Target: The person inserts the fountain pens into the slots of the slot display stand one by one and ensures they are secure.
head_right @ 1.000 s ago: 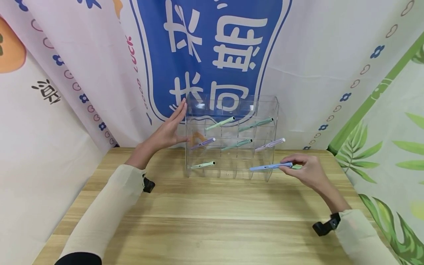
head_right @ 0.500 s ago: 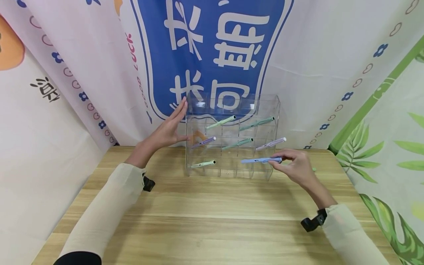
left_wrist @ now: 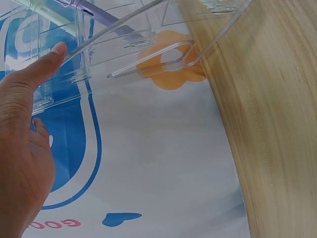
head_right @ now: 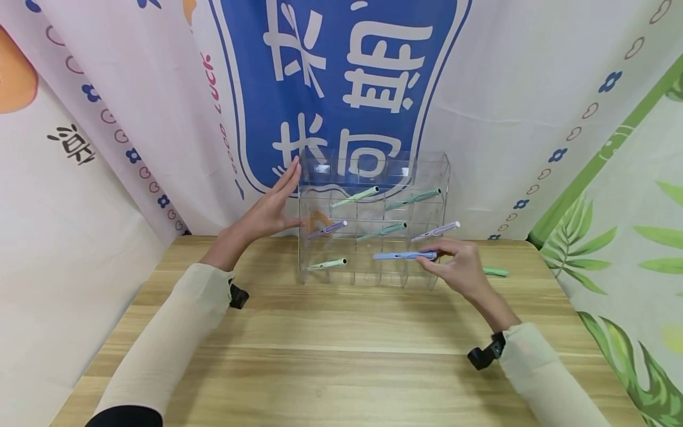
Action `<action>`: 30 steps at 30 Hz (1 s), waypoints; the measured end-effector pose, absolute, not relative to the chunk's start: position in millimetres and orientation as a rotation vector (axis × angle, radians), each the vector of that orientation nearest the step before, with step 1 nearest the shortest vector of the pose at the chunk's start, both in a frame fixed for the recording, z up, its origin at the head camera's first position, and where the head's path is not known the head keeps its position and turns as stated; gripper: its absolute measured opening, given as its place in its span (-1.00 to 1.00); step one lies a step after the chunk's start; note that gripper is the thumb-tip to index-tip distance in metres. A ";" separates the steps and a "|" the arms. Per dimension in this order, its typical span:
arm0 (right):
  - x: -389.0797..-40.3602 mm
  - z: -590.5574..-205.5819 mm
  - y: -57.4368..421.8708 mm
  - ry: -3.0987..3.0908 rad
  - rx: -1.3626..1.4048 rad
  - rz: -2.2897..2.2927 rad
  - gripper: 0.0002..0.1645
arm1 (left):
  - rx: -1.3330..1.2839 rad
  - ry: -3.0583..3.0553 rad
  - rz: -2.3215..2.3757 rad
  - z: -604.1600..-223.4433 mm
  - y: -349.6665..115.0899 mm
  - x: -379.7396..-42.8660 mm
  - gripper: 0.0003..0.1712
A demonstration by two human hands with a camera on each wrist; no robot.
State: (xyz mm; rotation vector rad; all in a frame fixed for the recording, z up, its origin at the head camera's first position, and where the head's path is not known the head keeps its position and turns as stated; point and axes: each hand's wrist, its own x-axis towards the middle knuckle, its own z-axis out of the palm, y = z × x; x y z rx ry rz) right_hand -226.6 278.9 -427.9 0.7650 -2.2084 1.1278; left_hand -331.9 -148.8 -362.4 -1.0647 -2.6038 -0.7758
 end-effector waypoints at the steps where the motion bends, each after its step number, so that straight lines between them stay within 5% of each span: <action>1: -227.4 -428.8 277.1 -2.208 0.767 1.129 -0.71 | -1.065 -2.603 -0.775 -362.6 -148.9 -331.9 0.48; 30: -241.6 -451.9 248.7 -2.199 0.803 1.138 -0.71 | -1.071 -2.606 -0.779 -362.0 -148.8 -330.8 0.47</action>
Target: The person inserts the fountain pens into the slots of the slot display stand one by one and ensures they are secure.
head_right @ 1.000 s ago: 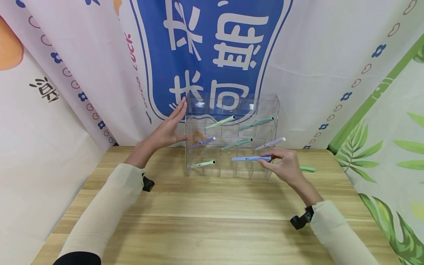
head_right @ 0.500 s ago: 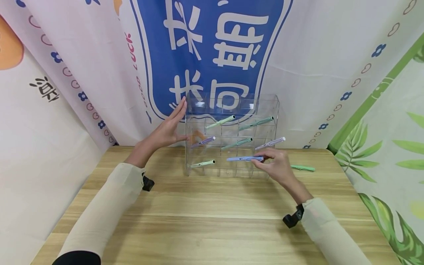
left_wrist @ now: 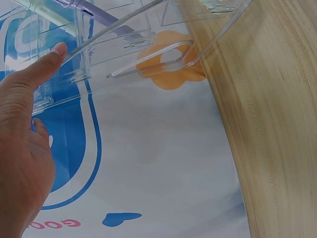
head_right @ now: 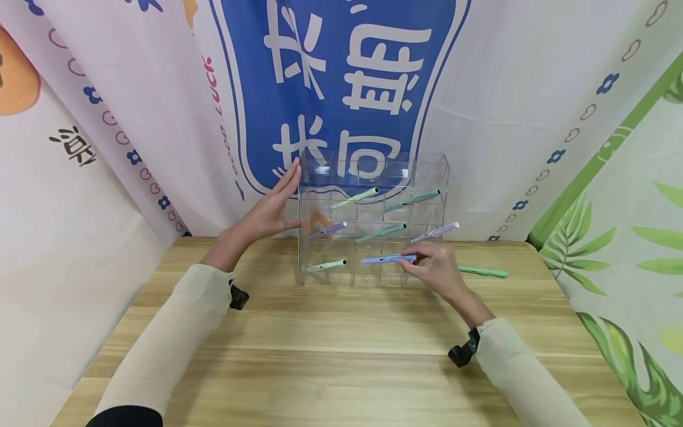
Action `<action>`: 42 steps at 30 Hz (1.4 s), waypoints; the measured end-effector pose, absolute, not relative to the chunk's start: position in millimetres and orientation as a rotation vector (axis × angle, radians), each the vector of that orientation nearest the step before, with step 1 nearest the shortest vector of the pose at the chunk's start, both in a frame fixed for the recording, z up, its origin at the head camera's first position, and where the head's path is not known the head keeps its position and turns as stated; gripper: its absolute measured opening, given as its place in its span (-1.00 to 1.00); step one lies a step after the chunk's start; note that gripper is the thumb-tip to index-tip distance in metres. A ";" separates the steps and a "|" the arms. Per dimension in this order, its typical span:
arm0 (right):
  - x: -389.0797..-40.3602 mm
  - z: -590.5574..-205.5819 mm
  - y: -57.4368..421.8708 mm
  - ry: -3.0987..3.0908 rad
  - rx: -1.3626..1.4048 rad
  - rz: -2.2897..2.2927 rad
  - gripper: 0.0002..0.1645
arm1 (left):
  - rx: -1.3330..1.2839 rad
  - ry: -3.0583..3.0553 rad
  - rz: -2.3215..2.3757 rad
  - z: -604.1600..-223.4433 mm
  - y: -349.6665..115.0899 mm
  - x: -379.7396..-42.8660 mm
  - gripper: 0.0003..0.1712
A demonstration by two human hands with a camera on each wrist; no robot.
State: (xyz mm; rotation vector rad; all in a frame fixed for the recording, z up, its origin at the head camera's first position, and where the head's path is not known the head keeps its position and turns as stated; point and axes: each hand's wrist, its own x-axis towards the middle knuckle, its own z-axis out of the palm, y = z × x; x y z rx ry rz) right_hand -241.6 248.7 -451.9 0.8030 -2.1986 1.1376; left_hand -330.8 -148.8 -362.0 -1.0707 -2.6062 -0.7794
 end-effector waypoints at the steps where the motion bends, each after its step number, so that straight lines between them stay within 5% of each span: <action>1: -241.7 -452.3 248.0 -2.201 0.806 1.141 -0.72 | -1.070 -2.606 -0.780 -362.1 -148.7 -330.9 0.47; 42: -246.7 -473.7 229.4 -2.255 0.886 0.988 -0.74 | -1.049 -2.624 -0.776 -362.3 -147.9 -330.3 0.45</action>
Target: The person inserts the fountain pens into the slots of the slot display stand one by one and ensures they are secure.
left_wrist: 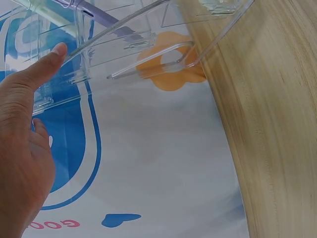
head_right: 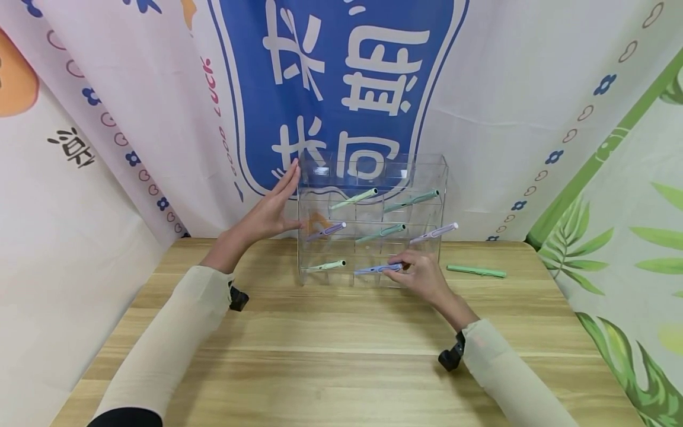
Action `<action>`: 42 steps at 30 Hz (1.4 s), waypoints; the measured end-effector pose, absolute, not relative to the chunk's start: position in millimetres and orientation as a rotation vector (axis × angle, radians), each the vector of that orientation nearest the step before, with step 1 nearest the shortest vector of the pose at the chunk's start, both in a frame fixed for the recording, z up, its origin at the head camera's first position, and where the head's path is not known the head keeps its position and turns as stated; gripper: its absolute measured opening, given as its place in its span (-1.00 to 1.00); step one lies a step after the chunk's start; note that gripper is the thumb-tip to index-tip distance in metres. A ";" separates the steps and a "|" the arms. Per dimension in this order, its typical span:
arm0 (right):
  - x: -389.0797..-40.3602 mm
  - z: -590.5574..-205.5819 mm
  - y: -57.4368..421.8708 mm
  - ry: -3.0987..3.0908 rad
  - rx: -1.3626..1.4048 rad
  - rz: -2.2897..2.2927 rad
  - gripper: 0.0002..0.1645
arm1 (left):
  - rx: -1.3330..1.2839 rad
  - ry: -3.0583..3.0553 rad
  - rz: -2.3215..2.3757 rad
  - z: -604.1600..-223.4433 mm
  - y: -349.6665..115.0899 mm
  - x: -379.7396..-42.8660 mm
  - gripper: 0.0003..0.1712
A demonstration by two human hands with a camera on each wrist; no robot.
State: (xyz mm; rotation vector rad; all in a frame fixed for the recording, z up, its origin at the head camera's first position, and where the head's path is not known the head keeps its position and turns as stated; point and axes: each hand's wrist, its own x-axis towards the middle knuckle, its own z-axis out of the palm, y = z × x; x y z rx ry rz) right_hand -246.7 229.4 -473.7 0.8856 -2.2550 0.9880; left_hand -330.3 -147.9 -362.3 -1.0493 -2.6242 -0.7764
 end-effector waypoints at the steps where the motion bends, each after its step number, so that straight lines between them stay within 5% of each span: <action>1: -246.8 -473.8 229.5 -2.258 0.887 0.989 -0.73 | -1.051 -2.625 -0.778 -362.3 -148.0 -330.4 0.45; 42: -241.8 -469.2 242.8 -2.318 0.831 0.916 -0.62 | -1.062 -2.612 -0.784 -362.6 -148.4 -330.8 0.47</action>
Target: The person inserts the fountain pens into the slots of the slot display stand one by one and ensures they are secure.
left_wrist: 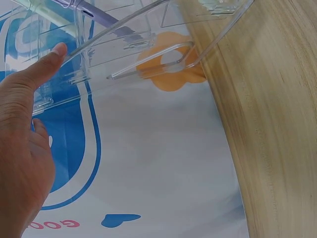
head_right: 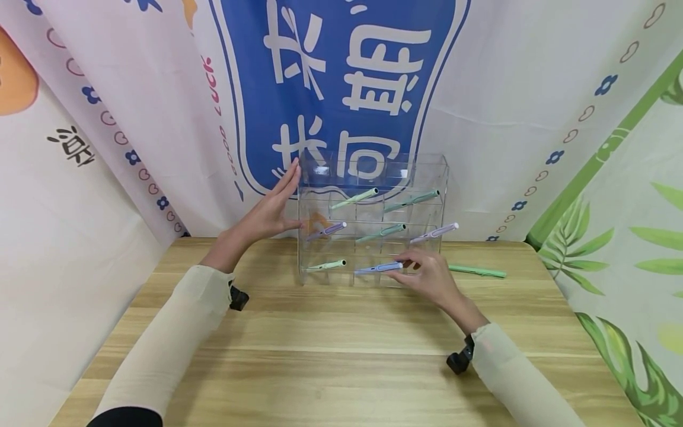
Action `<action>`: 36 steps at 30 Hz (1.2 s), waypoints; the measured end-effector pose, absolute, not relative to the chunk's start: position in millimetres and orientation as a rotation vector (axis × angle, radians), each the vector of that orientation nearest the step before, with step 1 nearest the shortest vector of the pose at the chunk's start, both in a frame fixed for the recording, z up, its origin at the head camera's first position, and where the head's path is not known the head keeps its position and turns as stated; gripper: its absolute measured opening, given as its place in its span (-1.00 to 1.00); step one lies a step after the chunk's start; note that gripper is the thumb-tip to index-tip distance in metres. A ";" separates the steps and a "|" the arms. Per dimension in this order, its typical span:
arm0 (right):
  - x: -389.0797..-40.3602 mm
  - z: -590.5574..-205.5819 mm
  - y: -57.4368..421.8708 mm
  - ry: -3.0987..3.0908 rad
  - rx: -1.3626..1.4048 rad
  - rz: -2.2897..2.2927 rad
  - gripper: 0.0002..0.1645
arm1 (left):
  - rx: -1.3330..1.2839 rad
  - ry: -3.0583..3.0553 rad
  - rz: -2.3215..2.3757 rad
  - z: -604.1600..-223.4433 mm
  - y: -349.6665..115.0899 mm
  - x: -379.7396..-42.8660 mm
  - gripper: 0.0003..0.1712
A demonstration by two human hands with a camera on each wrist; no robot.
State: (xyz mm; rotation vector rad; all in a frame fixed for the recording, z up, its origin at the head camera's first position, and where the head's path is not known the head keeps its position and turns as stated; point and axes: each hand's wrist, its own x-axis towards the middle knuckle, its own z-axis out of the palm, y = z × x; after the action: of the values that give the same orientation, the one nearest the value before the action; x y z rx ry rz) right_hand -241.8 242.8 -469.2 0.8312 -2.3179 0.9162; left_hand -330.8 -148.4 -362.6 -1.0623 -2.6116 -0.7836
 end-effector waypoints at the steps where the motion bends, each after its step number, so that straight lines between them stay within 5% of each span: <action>1: -240.8 -468.6 244.3 -2.320 0.828 0.925 -0.62 | -1.061 -2.612 -0.781 -362.7 -148.5 -330.7 0.46; 36: -211.3 -437.9 311.1 -2.233 0.955 0.976 -0.42 | -1.055 -2.620 -0.794 -363.0 -147.9 -330.5 0.47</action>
State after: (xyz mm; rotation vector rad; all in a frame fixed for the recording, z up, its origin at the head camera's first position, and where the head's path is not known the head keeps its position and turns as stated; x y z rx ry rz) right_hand -211.3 311.1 -437.9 0.9551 -2.2334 0.9757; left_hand -330.5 -147.9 -363.0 -1.0547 -2.6203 -0.7939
